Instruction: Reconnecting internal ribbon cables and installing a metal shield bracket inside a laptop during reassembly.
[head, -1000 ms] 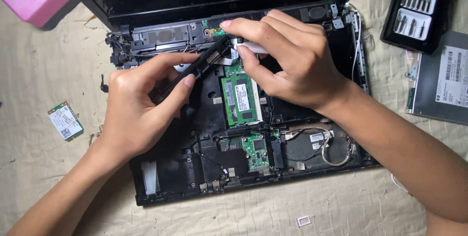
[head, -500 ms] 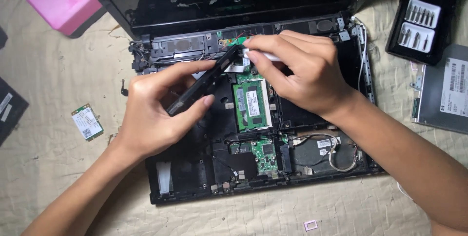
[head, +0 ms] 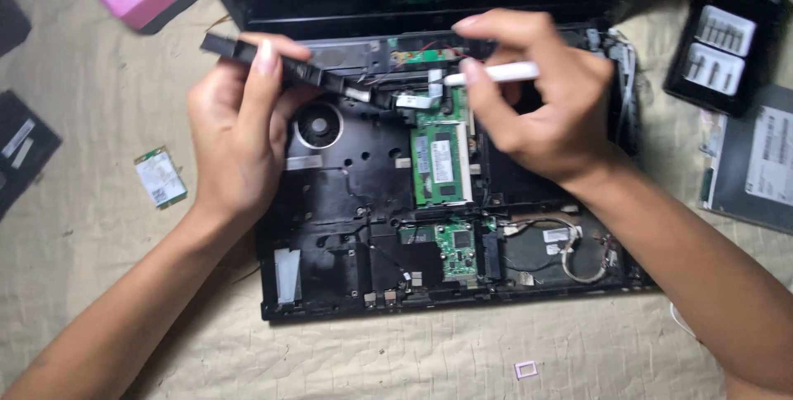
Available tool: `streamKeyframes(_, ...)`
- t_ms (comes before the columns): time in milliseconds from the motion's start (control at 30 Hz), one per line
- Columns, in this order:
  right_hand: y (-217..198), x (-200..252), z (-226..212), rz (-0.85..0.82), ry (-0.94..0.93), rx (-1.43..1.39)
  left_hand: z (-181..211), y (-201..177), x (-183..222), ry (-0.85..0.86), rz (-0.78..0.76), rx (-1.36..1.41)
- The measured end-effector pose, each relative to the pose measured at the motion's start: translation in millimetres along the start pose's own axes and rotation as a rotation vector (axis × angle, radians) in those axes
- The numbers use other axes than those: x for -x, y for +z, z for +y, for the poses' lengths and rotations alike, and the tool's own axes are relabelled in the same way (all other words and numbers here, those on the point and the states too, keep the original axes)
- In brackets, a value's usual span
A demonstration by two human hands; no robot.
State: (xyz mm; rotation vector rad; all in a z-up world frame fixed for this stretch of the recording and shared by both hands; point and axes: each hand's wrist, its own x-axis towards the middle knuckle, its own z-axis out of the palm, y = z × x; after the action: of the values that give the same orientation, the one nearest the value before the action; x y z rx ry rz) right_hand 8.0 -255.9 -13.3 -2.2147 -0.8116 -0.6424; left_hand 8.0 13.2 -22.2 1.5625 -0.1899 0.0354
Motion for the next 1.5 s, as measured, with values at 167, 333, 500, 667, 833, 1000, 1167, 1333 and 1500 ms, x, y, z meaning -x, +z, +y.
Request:
streamKeyframes(167,0.3,-0.6,-1.5,-0.005,0.120,-0.027,0.3,0.7,-6.3,-0.132,0.014,0.292)
streamKeyframes(333,4.0,2.0,3.2,-0.025,-0.007,0.061,10.2,4.8,-0.1,-0.090,-0.203,0.005)
streamKeyframes(500,3.1,-2.2,0.7,-0.031,-0.042,0.005,17.6,11.2,1.2,-0.077,-0.238,-0.084)
streamKeyframes(667,6.3,-6.1,2.0,-0.028,-0.077,-0.086,18.5,12.8,3.6,-0.047,-0.210,-0.169)
streamKeyframes(833,5.1,-7.4,-0.1,-0.051,-0.100,-0.134,19.8,14.7,3.5,-0.084,-0.204,-0.149)
streamKeyframes(1000,5.1,-7.8,-0.2,-0.050,-0.131,-0.142,20.2,12.4,3.2,-0.086,-0.250,-0.109)
streamKeyframes(1167,3.2,-8.3,-0.5,-0.003,-0.075,-0.118,18.2,4.3,1.6,-0.103,-0.364,-0.023)
streamKeyframes(1333,2.5,-10.8,-2.2,0.031,-0.035,-0.116,21.3,6.3,0.6,-0.096,-0.372,0.000)
streamKeyframes(1500,4.3,-12.9,-2.0,0.046,-0.082,-0.139,20.5,7.5,-2.8,-0.203,-0.349,-0.117)
